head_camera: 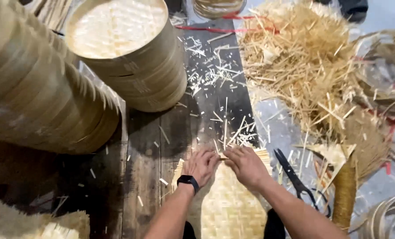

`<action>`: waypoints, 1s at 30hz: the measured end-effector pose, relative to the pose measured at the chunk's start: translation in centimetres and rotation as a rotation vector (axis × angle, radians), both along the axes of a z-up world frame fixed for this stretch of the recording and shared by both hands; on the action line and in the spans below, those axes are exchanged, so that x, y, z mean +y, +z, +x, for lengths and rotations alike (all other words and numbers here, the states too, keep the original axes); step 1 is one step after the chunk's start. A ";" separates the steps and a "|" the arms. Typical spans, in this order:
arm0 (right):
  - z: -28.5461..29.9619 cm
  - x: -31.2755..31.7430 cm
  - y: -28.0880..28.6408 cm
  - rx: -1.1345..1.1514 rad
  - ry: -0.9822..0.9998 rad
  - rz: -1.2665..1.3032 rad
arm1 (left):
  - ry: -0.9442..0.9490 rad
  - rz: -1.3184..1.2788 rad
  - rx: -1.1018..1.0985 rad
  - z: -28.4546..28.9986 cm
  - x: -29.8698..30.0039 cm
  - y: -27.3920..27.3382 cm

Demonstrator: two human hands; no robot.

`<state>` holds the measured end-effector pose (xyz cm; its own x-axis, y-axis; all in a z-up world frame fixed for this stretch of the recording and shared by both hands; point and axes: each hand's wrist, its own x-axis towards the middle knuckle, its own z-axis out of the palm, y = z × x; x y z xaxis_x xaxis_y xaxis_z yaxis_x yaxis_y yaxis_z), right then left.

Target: The person sits on the floor and assembles bamboo steamer lids. They place a square woven bamboo mat over a round wooden form, press and tuck the mat around the edge, trim the excess with scissors, and fit a bamboo rim ring over the mat to form the lid.

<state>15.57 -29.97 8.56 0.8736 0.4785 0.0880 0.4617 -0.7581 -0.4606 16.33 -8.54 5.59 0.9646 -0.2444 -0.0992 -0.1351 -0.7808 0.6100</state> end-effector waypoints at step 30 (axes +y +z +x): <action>0.2 0.5 -0.7 0.325 -0.647 0.106 | 0.202 -0.216 0.602 2.9 0.4 -3.8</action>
<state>15.73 -29.48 7.84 0.9685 -0.1390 -0.2067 -0.2361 -0.7768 -0.5838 19.26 -8.17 1.84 0.7849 -0.1397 -0.6037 0.4136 -0.6074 0.6783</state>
